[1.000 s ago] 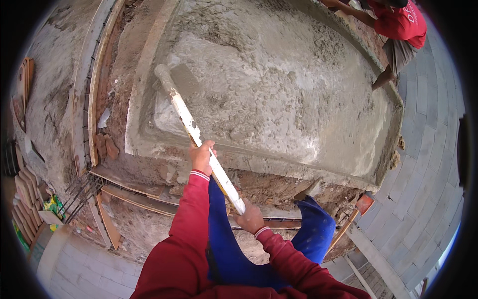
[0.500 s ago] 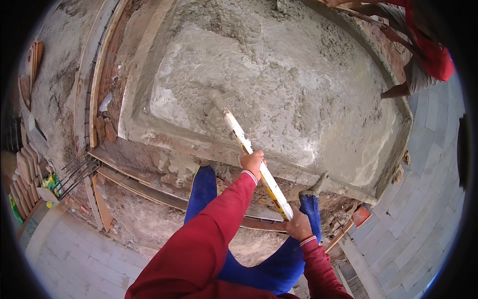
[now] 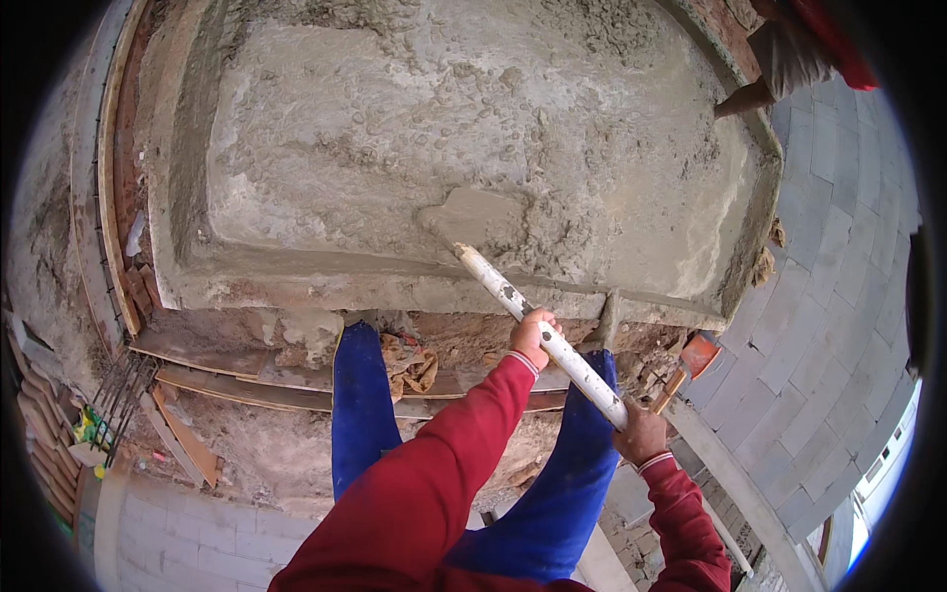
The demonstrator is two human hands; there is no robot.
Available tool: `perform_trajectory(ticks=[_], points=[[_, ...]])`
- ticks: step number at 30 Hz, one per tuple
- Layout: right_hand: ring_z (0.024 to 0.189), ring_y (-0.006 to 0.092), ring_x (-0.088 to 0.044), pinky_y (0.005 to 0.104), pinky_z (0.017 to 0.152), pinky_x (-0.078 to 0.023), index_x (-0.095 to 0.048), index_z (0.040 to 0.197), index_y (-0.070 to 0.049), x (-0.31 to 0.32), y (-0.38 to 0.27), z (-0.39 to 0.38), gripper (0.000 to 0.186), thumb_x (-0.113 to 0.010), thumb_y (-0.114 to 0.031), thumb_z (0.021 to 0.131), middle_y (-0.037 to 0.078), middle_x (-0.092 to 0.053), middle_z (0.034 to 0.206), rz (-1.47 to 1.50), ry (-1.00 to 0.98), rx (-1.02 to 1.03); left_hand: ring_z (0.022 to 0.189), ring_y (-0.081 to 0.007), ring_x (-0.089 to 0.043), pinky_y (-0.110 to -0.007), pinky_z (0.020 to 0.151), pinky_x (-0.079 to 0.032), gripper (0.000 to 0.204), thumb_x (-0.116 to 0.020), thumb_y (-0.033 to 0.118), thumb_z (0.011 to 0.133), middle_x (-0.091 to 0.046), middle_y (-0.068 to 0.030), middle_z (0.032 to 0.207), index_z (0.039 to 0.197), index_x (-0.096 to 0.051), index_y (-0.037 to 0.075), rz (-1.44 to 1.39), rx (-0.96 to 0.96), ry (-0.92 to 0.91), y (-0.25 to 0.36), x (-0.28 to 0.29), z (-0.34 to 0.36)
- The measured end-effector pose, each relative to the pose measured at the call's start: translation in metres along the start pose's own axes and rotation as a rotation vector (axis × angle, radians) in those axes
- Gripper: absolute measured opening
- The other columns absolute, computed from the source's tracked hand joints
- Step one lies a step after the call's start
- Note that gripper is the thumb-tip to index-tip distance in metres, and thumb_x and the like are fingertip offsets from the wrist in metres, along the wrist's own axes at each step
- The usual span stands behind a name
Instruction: The person uses a long straightedge to level and smooth wet concrete in a rectangular formwork. They repeatedly drag the straightedge across the surface to even out the material while other workers pour and spread additional concrete nearby.
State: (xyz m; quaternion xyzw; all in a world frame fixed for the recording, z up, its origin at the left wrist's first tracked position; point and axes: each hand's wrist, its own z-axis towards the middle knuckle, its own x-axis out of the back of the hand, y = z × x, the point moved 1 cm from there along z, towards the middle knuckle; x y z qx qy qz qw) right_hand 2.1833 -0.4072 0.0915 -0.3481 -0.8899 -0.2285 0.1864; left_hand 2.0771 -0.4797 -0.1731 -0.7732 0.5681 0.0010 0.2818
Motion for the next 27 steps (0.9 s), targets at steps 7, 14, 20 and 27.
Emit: perform_trajectory(ticks=[7,14,20,27], points=[[0.068,0.0367,-0.069,0.0473,0.061,-0.055,-0.062,0.107,-0.012,-0.051,-0.067,0.088,0.042,-0.076,-0.024,0.069,0.016,-0.068,0.073,0.258,0.110,0.339,0.067,-0.0214,-0.054,-0.042,0.072,-0.051,0.013,-0.065,0.010,0.080,-0.050,-0.0032,0.074,0.080,-0.051,0.009,0.026,-0.394,0.107,0.131,0.027,-0.063],[0.073,0.0346,-0.070,0.0470,0.063,-0.054,-0.059,0.128,-0.007,0.041,-0.187,0.233,0.061,-0.075,-0.021,0.071,0.017,-0.070,0.078,0.429,0.372,0.643,0.064,-0.0179,-0.054,-0.036,0.067,-0.051,0.012,-0.062,0.013,0.085,-0.051,-0.0034,0.071,0.083,-0.051,0.008,0.176,-0.949,0.065,0.326,-0.085,-0.094],[0.094,0.0359,-0.068,0.0469,0.083,-0.055,-0.066,0.109,-0.006,0.151,-0.214,0.334,0.040,-0.073,-0.023,0.074,0.017,-0.071,0.099,0.611,0.339,0.671,0.069,-0.0255,-0.060,-0.042,0.063,-0.054,0.028,-0.062,0.007,0.087,-0.054,-0.0105,0.079,0.110,-0.046,0.001,0.478,-1.118,0.298,0.389,-0.212,-0.008],[0.093,0.0414,-0.067,0.0496,0.084,-0.053,-0.061,0.108,-0.005,0.103,-0.033,0.359,0.039,-0.070,-0.022,0.075,0.021,-0.069,0.098,0.487,0.314,0.565,0.060,-0.0249,-0.059,-0.042,0.056,-0.053,0.020,-0.061,-0.001,0.081,-0.055,-0.0117,0.077,0.097,-0.049,-0.004,0.380,-1.101,0.369,0.200,-0.264,0.085]])
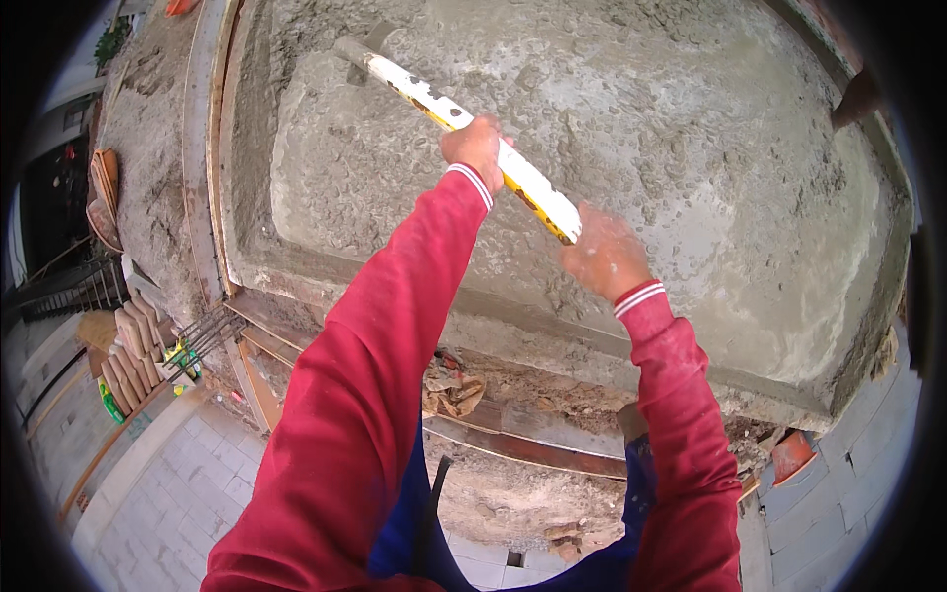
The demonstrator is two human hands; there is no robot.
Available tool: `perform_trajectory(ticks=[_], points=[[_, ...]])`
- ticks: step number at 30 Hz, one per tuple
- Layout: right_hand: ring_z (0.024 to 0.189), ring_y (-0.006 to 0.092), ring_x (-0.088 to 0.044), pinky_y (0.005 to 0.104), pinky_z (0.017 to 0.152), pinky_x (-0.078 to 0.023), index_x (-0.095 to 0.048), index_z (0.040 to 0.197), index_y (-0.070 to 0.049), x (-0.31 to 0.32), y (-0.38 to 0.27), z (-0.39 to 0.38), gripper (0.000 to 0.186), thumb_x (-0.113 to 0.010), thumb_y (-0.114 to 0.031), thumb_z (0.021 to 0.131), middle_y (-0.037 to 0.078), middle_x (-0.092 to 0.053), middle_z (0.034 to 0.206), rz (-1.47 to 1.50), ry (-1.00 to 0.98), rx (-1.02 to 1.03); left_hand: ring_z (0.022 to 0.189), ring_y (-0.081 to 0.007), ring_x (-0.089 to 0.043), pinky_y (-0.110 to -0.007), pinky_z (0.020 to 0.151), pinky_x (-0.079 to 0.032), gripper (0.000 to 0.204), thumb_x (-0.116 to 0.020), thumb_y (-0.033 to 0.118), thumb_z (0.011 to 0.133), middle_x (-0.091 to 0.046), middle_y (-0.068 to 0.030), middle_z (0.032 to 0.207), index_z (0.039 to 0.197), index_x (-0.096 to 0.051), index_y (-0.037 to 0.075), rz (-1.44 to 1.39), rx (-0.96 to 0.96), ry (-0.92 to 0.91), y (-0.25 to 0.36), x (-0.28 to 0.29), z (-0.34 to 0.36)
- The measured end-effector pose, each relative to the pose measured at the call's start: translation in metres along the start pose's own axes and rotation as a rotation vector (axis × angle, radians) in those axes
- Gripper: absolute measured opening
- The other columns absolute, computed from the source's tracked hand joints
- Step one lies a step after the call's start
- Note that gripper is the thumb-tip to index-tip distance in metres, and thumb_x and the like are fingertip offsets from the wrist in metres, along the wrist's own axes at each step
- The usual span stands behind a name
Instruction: The person uses a long straightedge to level and smooth wet concrete in a rectangular formwork. They repeatedly drag the straightedge across the surface to even out the material while other workers pour and spread additional concrete nearby.
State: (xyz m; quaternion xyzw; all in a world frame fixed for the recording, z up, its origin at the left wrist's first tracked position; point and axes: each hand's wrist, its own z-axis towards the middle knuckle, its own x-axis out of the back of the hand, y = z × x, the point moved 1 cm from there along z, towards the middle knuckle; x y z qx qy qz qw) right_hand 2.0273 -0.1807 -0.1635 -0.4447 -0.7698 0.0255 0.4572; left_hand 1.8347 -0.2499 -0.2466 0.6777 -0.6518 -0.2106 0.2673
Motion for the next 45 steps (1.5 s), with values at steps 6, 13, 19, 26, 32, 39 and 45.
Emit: perform_trajectory(ticks=[6,13,19,26,32,39,45], points=[[0.080,0.0471,-0.065,0.0533,0.072,-0.053,-0.058,0.104,-0.001,0.060,0.047,-0.156,0.037,-0.069,-0.018,0.073,0.026,-0.066,0.083,0.017,-0.039,-0.218,0.055,-0.0209,-0.056,-0.037,0.050,-0.050,0.016,-0.065,0.002,0.083,-0.052,-0.0081,0.073,0.090,-0.051,0.001,-0.073,0.292,-0.198,-0.090,-0.021,-0.147],[0.076,0.0458,-0.064,0.0512,0.068,-0.051,-0.060,0.091,-0.001,0.063,-0.013,-0.318,0.027,-0.068,-0.012,0.068,0.024,-0.063,0.077,-0.034,0.081,-0.606,0.057,-0.0184,-0.057,-0.034,0.054,-0.052,0.023,-0.073,0.008,0.080,-0.055,-0.0061,0.072,0.092,-0.053,0.005,-0.284,0.755,-0.444,-0.106,0.024,-0.216],[0.079,0.0439,-0.067,0.0496,0.071,-0.054,-0.066,0.107,-0.005,0.012,-0.018,-0.290,0.044,-0.077,-0.018,0.067,0.024,-0.068,0.083,-0.100,-0.073,-0.542,0.058,-0.0187,-0.060,-0.033,0.054,-0.053,0.015,-0.071,0.007,0.081,-0.058,-0.0068,0.073,0.085,-0.057,0.003,-0.310,0.635,-0.285,-0.067,0.102,-0.178],[0.085,0.0443,-0.066,0.0509,0.078,-0.052,-0.061,0.110,0.000,-0.057,-0.116,0.058,0.047,-0.067,-0.027,0.073,0.026,-0.068,0.090,0.221,-0.019,0.093,0.069,-0.0260,-0.062,-0.039,0.063,-0.056,0.047,-0.067,-0.001,0.086,-0.057,-0.0165,0.097,0.122,-0.039,-0.011,0.175,-0.262,0.066,0.098,0.078,0.076],[0.090,0.0445,-0.066,0.0486,0.084,-0.053,-0.063,0.108,0.001,-0.022,-0.048,0.059,0.045,-0.067,-0.027,0.074,0.027,-0.068,0.094,0.244,-0.142,-0.017,0.068,-0.0265,-0.064,-0.042,0.060,-0.057,0.045,-0.063,-0.004,0.081,-0.060,-0.0202,0.095,0.119,-0.043,-0.018,0.141,-0.203,0.019,0.045,0.022,0.064],[0.087,0.0473,-0.065,0.0509,0.076,-0.051,-0.061,0.100,0.006,0.082,0.079,-0.087,0.038,-0.067,-0.022,0.075,0.031,-0.066,0.090,0.270,-0.099,-0.248,0.072,-0.0274,-0.065,-0.041,0.061,-0.056,0.045,-0.062,-0.004,0.079,-0.060,-0.0245,0.100,0.118,-0.041,-0.015,0.242,-0.090,-0.067,-0.089,-0.098,-0.085],[0.075,0.0471,-0.063,0.0487,0.068,-0.050,-0.060,0.094,0.005,0.114,0.065,-0.228,0.030,-0.067,-0.016,0.074,0.029,-0.063,0.079,0.166,0.043,-0.460,0.067,-0.0237,-0.063,-0.042,0.059,-0.055,0.037,-0.068,0.001,0.080,-0.057,-0.0150,0.090,0.109,-0.045,-0.004,0.182,0.258,-0.371,-0.101,-0.087,-0.232]])
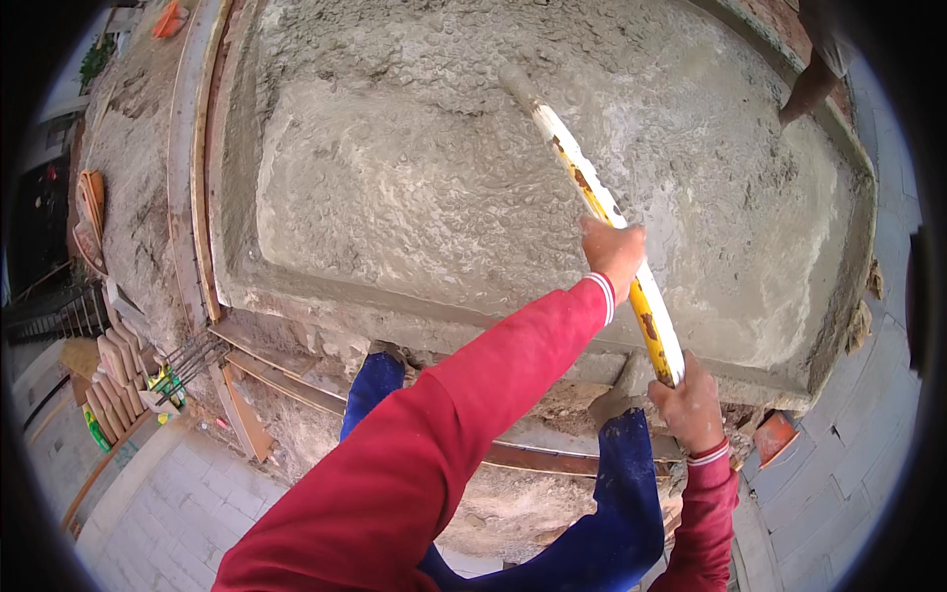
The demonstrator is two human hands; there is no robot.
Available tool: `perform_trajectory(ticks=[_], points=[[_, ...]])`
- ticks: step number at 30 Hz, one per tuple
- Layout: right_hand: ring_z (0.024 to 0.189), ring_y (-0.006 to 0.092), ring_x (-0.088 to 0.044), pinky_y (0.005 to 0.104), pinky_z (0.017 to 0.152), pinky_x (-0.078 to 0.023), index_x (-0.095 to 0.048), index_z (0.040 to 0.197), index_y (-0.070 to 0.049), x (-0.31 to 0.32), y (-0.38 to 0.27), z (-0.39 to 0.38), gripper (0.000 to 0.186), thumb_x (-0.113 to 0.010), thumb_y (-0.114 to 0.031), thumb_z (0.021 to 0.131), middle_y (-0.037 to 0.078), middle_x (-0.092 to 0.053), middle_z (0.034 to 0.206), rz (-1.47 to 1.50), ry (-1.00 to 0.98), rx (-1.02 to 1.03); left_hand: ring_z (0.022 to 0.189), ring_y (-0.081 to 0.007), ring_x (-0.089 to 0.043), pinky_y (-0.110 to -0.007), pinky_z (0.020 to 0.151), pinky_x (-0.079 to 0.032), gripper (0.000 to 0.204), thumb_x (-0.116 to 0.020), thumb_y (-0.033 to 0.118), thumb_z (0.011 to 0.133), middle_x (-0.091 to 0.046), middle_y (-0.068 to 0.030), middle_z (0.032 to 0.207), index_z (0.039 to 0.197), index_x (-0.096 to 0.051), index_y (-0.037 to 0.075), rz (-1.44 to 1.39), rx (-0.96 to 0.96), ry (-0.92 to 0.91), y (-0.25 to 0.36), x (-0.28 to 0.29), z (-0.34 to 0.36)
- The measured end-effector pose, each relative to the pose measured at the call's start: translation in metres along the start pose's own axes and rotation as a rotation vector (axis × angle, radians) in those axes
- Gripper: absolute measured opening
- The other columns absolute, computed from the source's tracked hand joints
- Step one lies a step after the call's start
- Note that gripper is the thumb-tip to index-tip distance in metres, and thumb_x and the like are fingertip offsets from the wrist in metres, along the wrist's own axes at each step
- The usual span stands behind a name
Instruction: The person uses a long straightedge to level and smooth wet concrete in a rectangular formwork. They repeatedly drag the straightedge across the surface to even out the material while other workers pour and spread additional concrete nearby.
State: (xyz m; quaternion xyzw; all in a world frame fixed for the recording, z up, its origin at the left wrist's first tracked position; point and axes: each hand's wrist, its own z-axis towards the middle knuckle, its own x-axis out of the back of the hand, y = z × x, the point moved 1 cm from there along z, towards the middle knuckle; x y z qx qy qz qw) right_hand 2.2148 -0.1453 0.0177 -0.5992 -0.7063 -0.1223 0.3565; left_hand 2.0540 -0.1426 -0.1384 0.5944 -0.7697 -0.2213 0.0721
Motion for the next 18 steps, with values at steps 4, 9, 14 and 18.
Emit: perform_trajectory(ticks=[4,9,14,18], points=[[0.074,0.0427,-0.066,0.0449,0.066,-0.051,-0.060,0.092,0.003,-0.003,-0.015,-0.105,0.026,-0.069,-0.012,0.072,0.027,-0.064,0.079,0.003,0.036,-0.176,0.060,-0.0187,-0.060,-0.035,0.056,-0.052,0.026,-0.077,0.018,0.081,-0.056,-0.0052,0.074,0.091,-0.055,0.006,-0.401,0.513,-0.312,-0.025,0.025,-0.031],[0.072,0.0449,-0.067,0.0495,0.063,-0.054,-0.064,0.104,-0.004,-0.059,0.005,-0.189,0.040,-0.070,-0.011,0.066,0.023,-0.066,0.076,-0.328,0.226,-0.239,0.060,-0.0185,-0.061,-0.034,0.057,-0.052,0.019,-0.073,0.015,0.080,-0.058,-0.0053,0.073,0.085,-0.058,0.006,-0.470,0.608,-0.330,-0.073,0.106,-0.108],[0.073,0.0426,-0.067,0.0471,0.063,-0.054,-0.064,0.106,-0.005,-0.113,-0.060,-0.075,0.040,-0.075,-0.015,0.068,0.021,-0.068,0.079,-0.213,0.019,0.115,0.057,-0.0185,-0.060,-0.033,0.056,-0.051,0.013,-0.071,0.011,0.082,-0.058,-0.0047,0.068,0.077,-0.059,0.007,-0.541,0.274,-0.149,0.019,0.220,-0.036],[0.080,0.0390,-0.069,0.0494,0.075,-0.055,-0.060,0.114,-0.002,-0.208,-0.227,0.093,0.050,-0.072,-0.029,0.074,0.021,-0.070,0.091,-0.120,-0.152,0.407,0.060,-0.0174,-0.060,-0.032,0.055,-0.052,0.014,-0.064,0.005,0.089,-0.058,-0.0067,0.073,0.100,-0.058,-0.001,-0.388,-0.308,0.178,0.185,0.338,0.123]])
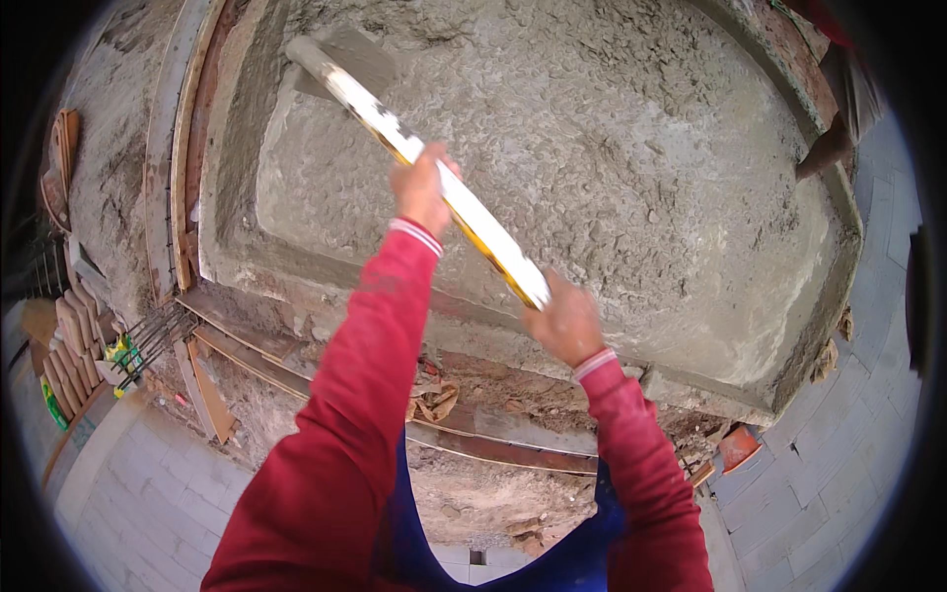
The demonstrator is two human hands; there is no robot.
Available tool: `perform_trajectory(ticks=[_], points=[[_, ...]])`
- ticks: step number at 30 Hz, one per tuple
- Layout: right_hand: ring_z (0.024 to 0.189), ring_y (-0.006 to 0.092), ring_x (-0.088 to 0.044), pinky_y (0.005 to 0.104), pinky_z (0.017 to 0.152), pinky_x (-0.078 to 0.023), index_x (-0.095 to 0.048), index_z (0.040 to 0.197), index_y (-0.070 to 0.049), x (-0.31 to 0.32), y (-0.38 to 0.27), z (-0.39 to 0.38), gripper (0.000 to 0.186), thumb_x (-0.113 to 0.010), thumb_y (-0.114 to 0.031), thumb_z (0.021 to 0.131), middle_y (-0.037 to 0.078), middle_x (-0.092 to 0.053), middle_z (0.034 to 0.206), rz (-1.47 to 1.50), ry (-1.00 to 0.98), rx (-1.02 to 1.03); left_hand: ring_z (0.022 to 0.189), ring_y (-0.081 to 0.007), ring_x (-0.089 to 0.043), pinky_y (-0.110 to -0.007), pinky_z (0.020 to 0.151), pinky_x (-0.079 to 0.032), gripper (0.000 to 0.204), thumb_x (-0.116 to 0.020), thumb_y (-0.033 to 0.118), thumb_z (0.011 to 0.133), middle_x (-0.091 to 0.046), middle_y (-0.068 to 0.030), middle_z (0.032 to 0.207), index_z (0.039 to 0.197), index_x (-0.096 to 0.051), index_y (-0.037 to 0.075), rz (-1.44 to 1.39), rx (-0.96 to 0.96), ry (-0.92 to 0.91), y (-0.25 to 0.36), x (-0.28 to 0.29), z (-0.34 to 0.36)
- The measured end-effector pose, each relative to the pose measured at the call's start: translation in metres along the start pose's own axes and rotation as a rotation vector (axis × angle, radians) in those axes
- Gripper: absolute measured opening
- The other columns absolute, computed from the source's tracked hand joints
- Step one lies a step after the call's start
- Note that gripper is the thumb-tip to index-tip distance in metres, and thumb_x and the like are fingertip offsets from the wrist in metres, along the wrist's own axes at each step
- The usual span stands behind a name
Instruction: The person uses a long straightedge to level and smooth wet concrete in a rectangular formwork. They repeatedly drag the straightedge across the surface to even out the material while other workers pour and spread additional concrete nearby.
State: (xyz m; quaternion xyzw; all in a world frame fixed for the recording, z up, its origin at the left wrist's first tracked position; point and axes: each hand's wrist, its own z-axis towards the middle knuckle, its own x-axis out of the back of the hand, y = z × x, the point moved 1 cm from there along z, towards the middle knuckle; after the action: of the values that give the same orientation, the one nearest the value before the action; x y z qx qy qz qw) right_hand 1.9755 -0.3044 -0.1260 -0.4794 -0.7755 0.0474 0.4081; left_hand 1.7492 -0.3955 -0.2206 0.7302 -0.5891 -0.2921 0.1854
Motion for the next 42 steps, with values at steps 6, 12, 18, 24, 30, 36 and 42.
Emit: perform_trajectory(ticks=[6,12,18,24,30,36,42], points=[[0.089,0.0422,-0.067,0.0510,0.080,-0.054,-0.060,0.104,-0.001,-0.025,-0.064,0.065,0.041,-0.069,-0.030,0.077,0.022,-0.069,0.097,0.081,0.021,0.183,0.066,-0.0277,-0.062,-0.046,0.059,-0.056,0.028,-0.059,-0.002,0.084,-0.057,-0.0148,0.080,0.109,-0.047,-0.008,0.387,0.055,0.044,0.067,0.029,0.085],[0.084,0.0407,-0.069,0.0498,0.076,-0.056,-0.060,0.101,-0.001,0.019,0.094,-0.073,0.036,-0.071,-0.024,0.076,0.022,-0.070,0.089,-0.074,-0.102,0.023,0.056,-0.0243,-0.058,-0.042,0.050,-0.050,0.018,-0.059,-0.001,0.082,-0.053,-0.0116,0.070,0.098,-0.051,-0.003,0.303,0.188,0.262,-0.131,-0.014,-0.083],[0.078,0.0442,-0.067,0.0520,0.069,-0.055,-0.059,0.101,-0.002,0.110,0.165,-0.236,0.035,-0.070,-0.021,0.074,0.024,-0.067,0.080,-0.200,-0.048,-0.188,0.057,-0.0217,-0.058,-0.040,0.050,-0.050,0.011,-0.066,0.005,0.082,-0.054,-0.0077,0.070,0.084,-0.055,0.002,0.142,0.458,0.177,-0.239,-0.076,-0.247],[0.070,0.0466,-0.064,0.0513,0.063,-0.052,-0.060,0.093,0.001,0.152,0.132,-0.378,0.034,-0.074,-0.014,0.066,0.024,-0.064,0.072,-0.273,0.083,-0.476,0.056,-0.0206,-0.060,-0.036,0.054,-0.054,0.015,-0.068,0.003,0.077,-0.056,-0.0070,0.069,0.081,-0.054,0.004,-0.010,0.871,-0.110,-0.252,-0.092,-0.399],[0.074,0.0410,-0.070,0.0449,0.068,-0.055,-0.066,0.104,0.002,0.096,0.092,-0.406,0.041,-0.074,-0.015,0.067,0.024,-0.068,0.079,-0.139,0.111,-0.603,0.061,-0.0192,-0.062,-0.034,0.056,-0.056,0.038,-0.069,0.000,0.073,-0.058,-0.0086,0.082,0.104,-0.046,0.002,0.065,0.796,-0.049,-0.190,-0.041,-0.410],[0.080,0.0426,-0.068,0.0487,0.071,-0.054,-0.061,0.116,-0.004,-0.046,-0.014,-0.182,0.051,-0.076,-0.029,0.075,0.024,-0.069,0.090,0.204,0.000,-0.228,0.059,-0.0175,-0.058,-0.030,0.047,-0.051,0.046,-0.064,-0.006,0.078,-0.054,-0.0110,0.088,0.116,-0.039,0.000,0.159,0.225,0.059,-0.043,0.047,-0.177],[0.090,0.0454,-0.066,0.0529,0.082,-0.053,-0.059,0.116,0.000,-0.101,-0.133,-0.025,0.048,-0.065,-0.028,0.077,0.026,-0.068,0.097,0.252,-0.193,-0.087,0.056,-0.0175,-0.055,-0.035,0.051,-0.048,0.008,-0.063,0.003,0.078,-0.054,-0.0053,0.068,0.081,-0.055,0.004,0.464,0.062,0.279,0.078,0.129,0.012]])
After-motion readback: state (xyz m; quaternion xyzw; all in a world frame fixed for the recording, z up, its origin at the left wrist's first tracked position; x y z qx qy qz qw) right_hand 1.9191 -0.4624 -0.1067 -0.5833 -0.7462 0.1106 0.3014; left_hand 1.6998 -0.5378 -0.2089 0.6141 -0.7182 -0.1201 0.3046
